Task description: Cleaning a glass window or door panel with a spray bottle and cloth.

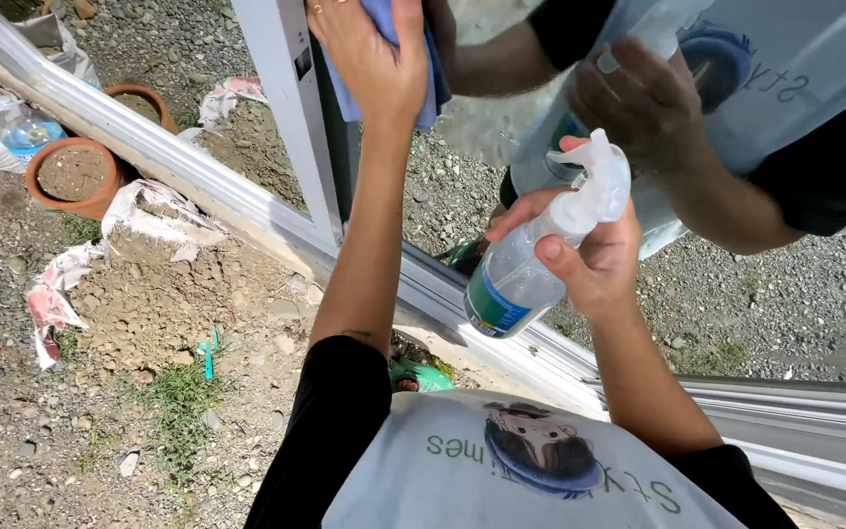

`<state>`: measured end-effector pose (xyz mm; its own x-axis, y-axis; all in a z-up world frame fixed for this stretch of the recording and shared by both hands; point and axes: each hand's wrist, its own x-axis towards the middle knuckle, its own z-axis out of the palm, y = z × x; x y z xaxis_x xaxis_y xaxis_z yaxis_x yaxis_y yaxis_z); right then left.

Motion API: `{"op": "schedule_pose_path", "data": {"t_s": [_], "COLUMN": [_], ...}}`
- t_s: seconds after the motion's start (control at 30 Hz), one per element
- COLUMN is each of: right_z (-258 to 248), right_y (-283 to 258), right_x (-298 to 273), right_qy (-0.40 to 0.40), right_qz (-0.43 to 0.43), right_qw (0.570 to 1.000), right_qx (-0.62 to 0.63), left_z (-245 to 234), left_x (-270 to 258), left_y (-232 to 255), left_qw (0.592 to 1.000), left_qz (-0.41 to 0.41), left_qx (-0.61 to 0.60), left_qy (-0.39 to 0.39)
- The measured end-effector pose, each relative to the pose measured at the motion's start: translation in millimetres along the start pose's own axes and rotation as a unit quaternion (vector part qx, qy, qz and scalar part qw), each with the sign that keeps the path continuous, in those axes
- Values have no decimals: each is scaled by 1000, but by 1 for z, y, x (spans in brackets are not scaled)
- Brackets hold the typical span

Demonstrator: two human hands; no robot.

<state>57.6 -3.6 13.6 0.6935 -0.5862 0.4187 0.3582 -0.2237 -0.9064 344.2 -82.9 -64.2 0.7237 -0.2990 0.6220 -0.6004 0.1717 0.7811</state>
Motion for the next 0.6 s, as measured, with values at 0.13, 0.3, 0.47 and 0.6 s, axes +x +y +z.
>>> {"op": "schedule_pose_path", "data": {"t_s": [0.13, 0.3, 0.47, 0.6], "right_z": [2, -1, 7, 0], "right_y": [7, 19, 1, -13], "right_x": [8, 3, 9, 19], "right_qy": [-6, -16, -16, -24], "right_qz": [-23, -19, 20, -9], "right_qw": [999, 998, 999, 995], "right_qx": [-21, -66, -23, -98], "left_z": [-1, 4, -9, 17], "left_x": [-78, -122, -44, -1], "left_y": [36, 12, 46, 40], "left_qw": [986, 979, 985, 988], "left_qz": [161, 199, 172, 135], "left_qx": [21, 31, -9, 0], "left_qy": [42, -31, 19, 74]}}
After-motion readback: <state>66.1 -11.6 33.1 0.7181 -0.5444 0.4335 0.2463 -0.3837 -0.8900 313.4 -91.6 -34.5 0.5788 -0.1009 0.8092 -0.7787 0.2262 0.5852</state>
